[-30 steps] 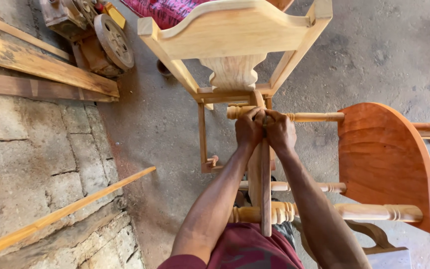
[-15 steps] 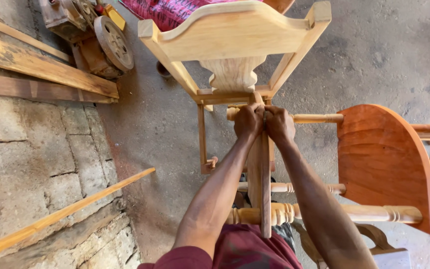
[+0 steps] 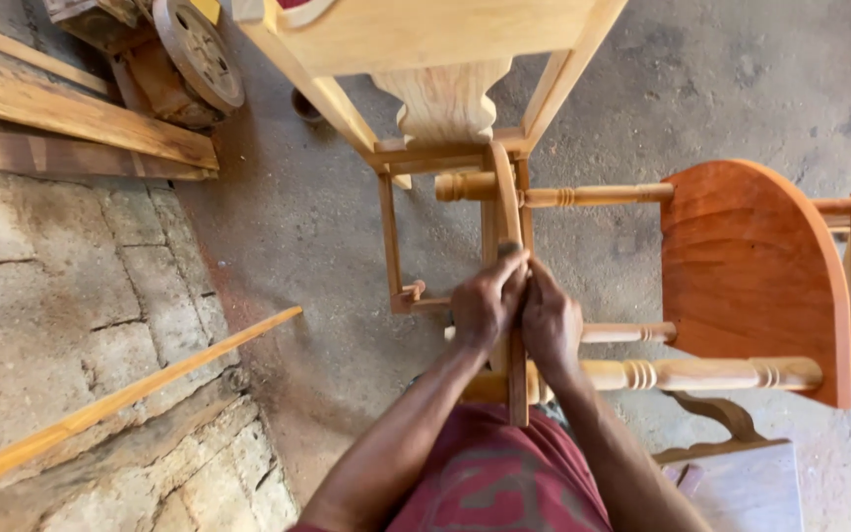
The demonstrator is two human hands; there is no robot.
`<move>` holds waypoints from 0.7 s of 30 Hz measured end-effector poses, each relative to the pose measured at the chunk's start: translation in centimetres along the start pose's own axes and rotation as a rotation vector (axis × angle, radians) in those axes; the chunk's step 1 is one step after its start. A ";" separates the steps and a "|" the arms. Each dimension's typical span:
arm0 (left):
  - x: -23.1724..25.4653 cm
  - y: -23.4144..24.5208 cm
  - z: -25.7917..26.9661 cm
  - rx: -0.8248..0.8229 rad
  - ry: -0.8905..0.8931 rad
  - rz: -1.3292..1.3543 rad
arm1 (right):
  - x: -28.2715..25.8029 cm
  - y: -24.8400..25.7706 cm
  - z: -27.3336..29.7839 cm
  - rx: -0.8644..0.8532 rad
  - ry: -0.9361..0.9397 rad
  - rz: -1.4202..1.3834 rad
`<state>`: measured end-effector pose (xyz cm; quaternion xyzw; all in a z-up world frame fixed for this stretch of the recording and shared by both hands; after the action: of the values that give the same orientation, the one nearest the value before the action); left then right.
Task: The person sands the legs and backrest of a wooden chair using a sanding block. They hold the chair steady with one hand while sanding with the other, working on different sections of the chair's frame.
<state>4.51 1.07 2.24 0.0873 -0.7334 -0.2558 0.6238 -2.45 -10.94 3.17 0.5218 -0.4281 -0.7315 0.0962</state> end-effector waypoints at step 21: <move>3.8 1.7 4.0 -0.003 -0.122 -0.345 | -0.7 0.5 4.0 -0.102 0.106 0.244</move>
<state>0.21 1.87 6.05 0.1954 -0.7436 -0.3650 0.5249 -5.65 -8.73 4.34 0.4985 -0.4449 -0.7065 0.2332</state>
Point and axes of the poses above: each hand's wrist, its own z-axis away from the middle knuckle, its own y-axis out of the back of the hand, x = y × z, the point moved 8 cm from there along -z, towards the middle knuckle, and after that the axes turned 8 degrees about -z, right-handed, at the moved point
